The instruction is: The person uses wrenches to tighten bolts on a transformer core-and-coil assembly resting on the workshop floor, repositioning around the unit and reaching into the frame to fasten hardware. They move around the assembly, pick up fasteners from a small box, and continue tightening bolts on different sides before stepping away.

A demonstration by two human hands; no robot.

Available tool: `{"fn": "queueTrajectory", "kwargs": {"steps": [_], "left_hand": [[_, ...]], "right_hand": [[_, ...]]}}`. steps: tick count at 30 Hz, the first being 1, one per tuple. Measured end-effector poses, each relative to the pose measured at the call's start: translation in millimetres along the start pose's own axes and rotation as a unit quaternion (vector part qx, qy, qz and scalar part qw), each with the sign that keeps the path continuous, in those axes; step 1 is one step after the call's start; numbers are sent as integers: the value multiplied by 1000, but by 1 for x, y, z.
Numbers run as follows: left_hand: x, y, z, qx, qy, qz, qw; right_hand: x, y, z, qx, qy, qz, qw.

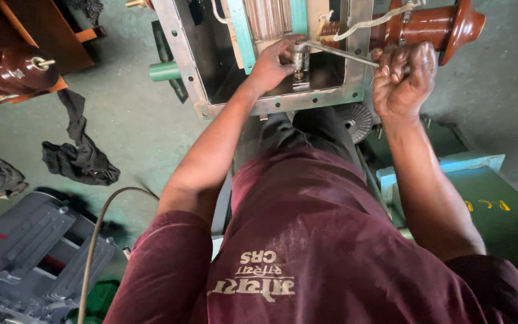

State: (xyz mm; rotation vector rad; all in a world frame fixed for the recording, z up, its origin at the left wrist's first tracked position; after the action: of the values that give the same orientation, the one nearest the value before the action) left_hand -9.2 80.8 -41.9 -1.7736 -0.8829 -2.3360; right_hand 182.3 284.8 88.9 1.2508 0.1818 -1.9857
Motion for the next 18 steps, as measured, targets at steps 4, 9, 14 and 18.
{"fn": "queueTrajectory", "kwargs": {"steps": [4,9,14,18], "left_hand": [[2,-8,10,4,-19,-39,999],[5,-6,22,57,-44,-47,996],[12,-2,31,84,-65,-57,993],[25,-1,36,89,-60,-7,994]], "right_hand": [[-4,-11,-6,-7,17,22,1000],[-17,-27,-10,25,3,66,997],[-23,-15,11,52,75,50,995],[-18,16,45,75,124,21,989]]}}
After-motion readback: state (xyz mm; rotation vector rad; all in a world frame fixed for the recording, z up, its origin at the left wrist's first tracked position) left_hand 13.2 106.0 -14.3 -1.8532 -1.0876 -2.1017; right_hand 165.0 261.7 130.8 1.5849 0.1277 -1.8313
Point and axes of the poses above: each hand's wrist, its own y-axis away from the middle knuckle, its own z-axis out of the palm, x = y × z, the point moved 5 cm from there along -y, towards the middle knuckle, and after that the axes turned 13 degrees about y, right-handed, at the moved point
